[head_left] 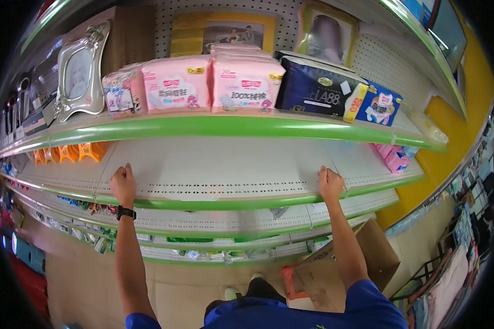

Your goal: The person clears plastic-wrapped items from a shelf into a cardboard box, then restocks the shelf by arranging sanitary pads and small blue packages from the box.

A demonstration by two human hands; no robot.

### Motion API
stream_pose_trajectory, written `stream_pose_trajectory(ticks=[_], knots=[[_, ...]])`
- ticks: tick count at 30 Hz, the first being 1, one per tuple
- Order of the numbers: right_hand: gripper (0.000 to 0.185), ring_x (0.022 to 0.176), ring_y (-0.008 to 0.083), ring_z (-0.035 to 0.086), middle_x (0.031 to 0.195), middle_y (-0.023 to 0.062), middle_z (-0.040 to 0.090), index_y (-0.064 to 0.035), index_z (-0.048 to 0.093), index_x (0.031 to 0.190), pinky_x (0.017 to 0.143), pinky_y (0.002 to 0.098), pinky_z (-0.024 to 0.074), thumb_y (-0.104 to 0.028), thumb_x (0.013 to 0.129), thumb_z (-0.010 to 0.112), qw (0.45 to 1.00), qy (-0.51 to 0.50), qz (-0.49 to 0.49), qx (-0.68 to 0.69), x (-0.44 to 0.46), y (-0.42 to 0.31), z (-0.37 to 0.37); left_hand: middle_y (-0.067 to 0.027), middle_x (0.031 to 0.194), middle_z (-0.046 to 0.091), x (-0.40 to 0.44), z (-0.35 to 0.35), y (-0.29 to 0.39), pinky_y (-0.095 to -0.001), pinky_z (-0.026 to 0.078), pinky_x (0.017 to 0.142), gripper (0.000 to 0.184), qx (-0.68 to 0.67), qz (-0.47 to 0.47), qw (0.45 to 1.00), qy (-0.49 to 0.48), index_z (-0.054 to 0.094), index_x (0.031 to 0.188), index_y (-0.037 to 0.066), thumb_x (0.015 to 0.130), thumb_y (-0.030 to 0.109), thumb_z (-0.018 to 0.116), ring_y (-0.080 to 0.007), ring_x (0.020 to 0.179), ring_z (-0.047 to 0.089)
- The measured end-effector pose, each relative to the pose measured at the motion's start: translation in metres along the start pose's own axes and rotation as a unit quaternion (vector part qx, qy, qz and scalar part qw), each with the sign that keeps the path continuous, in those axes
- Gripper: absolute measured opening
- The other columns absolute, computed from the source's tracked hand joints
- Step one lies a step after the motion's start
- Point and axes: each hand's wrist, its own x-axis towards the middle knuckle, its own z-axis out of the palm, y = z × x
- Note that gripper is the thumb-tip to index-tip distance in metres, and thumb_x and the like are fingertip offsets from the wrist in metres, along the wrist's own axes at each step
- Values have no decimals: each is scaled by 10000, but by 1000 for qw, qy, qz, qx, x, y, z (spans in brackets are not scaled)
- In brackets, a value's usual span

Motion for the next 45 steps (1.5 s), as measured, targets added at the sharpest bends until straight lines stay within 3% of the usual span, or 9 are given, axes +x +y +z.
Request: stream_pose_trajectory(ticks=[2,13,31,37,43,45], knots=[[373,490,386,558,569,189,579,-31,615,616,492,464,427,-223,935,637,1000,0,7,-3,0,-1,-1,-209,605,522,0,-3,4,-470,391,536,410,3,-2,1000,-5,561,696,-36,946,275,656,-415,549,488],[392,478,401,552,560,186,578,-34,594,590,480,482,416,-233,924,644,1000,-6,13,-21,4,-10,-9,-212,608,560,0,-4,3,-487,403,540,435,35,15,999,-18,596,690,-38,947,308,648,-419,557,540],[379,469,387,558,532,165,567,-51,598,583,473,479,436,-237,911,641,1000,16,12,-20,2,-11,-10,-218,604,554,2,1,-7,-486,401,538,428,26,36,999,-25,573,678,-53,953,266,651,-410,531,512],[382,473,395,566,547,185,584,-51,594,573,478,485,442,-228,908,640,1000,9,5,-27,2,-12,-11,-221,586,508,1,-1,-5,-474,381,520,448,18,53,998,-23,529,663,-55,957,259,653,-391,505,459],[379,485,398,579,557,182,593,-51,612,581,486,487,453,-235,911,638,999,9,-6,-31,3,-12,-11,-192,576,488,2,0,-6,-441,379,533,457,13,43,998,-41,535,684,-71,963,269,658,-302,497,428],[378,489,399,584,560,178,596,-51,616,583,492,489,459,-236,913,637,1000,6,-2,-30,3,-13,-11,-193,573,512,4,2,-10,-452,382,524,453,18,46,998,-49,552,676,-57,963,278,655,-331,496,457]])
